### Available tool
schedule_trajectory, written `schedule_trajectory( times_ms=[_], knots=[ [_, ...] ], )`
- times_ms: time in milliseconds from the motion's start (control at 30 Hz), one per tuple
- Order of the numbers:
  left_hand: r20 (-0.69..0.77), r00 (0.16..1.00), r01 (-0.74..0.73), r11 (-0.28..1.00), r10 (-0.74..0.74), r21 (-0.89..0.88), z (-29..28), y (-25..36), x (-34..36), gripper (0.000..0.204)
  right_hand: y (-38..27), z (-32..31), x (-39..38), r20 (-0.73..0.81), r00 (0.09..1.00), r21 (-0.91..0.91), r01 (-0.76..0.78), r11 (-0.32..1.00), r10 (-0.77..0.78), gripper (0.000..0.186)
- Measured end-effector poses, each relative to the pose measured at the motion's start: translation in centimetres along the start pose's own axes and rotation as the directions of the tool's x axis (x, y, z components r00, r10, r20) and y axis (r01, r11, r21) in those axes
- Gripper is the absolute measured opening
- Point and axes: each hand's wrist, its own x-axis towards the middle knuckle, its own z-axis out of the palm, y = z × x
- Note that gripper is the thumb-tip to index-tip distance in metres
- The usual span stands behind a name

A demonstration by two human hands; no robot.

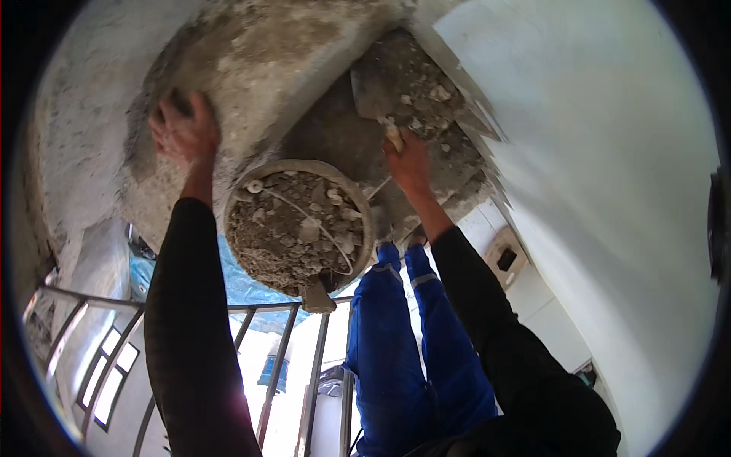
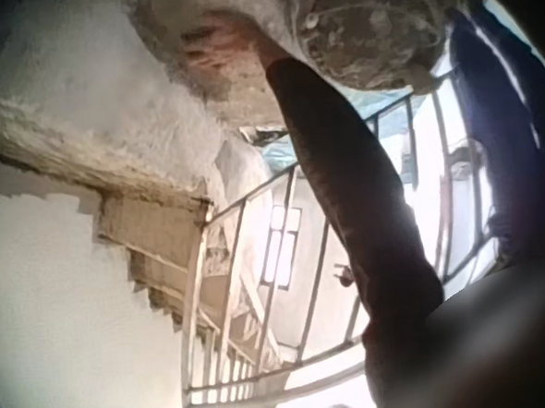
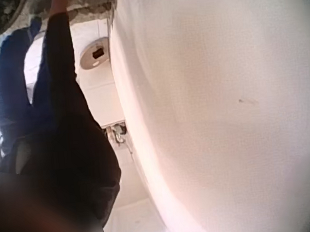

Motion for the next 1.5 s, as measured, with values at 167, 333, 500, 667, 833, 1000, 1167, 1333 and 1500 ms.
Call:
schedule_trajectory(
  times_ms=[167,333,500,667,833,1000,1167,1333,1500],
  knots=[
    [0.037,0.999,0.023,0.999,-0.021,-0.047,0.6,1.8,-0.4,0.061,3.1,-0.3,-0.1,-0.145,0.968,0.431,-0.123,0.894,0.203,0.021],
    [0.012,1.0,0.018,0.999,-0.017,-0.036,0.3,0.9,-0.4,0.06,3.0,-0.8,-5.5,-0.06,0.93,0.56,-0.27,0.783,0.363,0.02],
    [0.011,1.0,0.015,0.999,-0.015,-0.038,-0.4,1.5,-0.6,0.059,0.2,-2.6,-7.4,0.256,0.939,0.693,-0.345,0.633,0.232,0.021],
    [0.004,1.0,-0.003,0.997,0.003,-0.073,0.1,1.8,-0.7,0.057,-1.8,0.2,-0.1,0.475,0.873,0.818,-0.484,0.311,0.109,0.028],
    [0.013,1.0,0.026,0.997,-0.025,-0.076,0.2,2.4,-0.8,0.058,-0.6,2.5,1.7,0.433,0.873,0.823,-0.485,0.296,0.224,0.036],
    [-0.006,0.999,0.03,0.996,-0.031,-0.082,0.0,0.9,-0.2,0.059,-0.4,2.9,-1.5,0.447,0.875,0.823,-0.484,0.296,0.189,0.038],
    [-0.004,1.0,0.017,0.996,-0.018,-0.088,0.7,1.3,-0.3,0.059,0.0,3.8,1.9,0.526,0.845,0.801,-0.53,0.278,0.096,0.038],
    [-0.026,1.0,0.012,0.994,-0.015,-0.109,0.5,1.4,-0.6,0.058,-0.3,4.6,0.4,0.46,0.874,0.878,-0.474,0.067,0.158,0.035],
    [-0.02,1.0,0.015,0.996,-0.017,-0.084,0.5,1.0,-0.7,0.056,-0.4,3.1,-0.9,0.468,0.876,0.869,-0.48,0.116,0.12,0.035]
  ],
)
